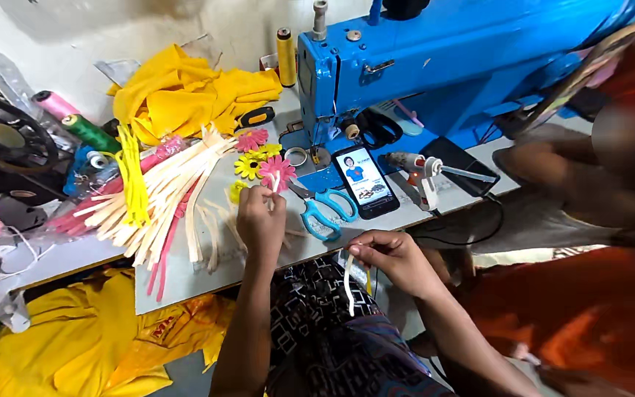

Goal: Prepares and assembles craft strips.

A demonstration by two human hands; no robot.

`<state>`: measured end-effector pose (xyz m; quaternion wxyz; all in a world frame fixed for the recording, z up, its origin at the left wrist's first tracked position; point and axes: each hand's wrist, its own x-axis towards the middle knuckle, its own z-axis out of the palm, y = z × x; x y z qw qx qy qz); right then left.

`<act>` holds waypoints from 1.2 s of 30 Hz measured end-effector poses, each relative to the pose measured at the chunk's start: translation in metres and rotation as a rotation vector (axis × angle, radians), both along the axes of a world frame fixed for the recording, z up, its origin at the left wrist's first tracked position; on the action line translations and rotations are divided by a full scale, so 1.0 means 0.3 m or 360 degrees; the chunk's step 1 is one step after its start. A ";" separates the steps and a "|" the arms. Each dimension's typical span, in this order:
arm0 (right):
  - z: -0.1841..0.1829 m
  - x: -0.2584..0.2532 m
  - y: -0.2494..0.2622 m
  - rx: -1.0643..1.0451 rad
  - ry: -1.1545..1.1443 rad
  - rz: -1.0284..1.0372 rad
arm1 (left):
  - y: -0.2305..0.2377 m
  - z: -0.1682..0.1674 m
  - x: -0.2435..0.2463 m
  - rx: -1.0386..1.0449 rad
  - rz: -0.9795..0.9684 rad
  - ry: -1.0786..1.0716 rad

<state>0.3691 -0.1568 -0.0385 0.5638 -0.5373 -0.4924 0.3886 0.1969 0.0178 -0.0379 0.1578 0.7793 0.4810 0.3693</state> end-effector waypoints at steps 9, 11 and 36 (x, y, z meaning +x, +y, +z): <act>0.026 -0.061 0.034 -0.0003 0.0022 0.0091 | -0.060 0.146 -0.067 -0.0743 -0.0197 -0.1224; 0.038 -0.069 0.045 0.0051 0.0008 0.0074 | -0.107 0.161 -0.083 -0.0988 -0.0244 -0.1317; 0.029 -0.142 0.115 -0.0026 0.0368 0.0039 | -0.330 0.060 -0.171 -0.1711 -0.0780 -0.1276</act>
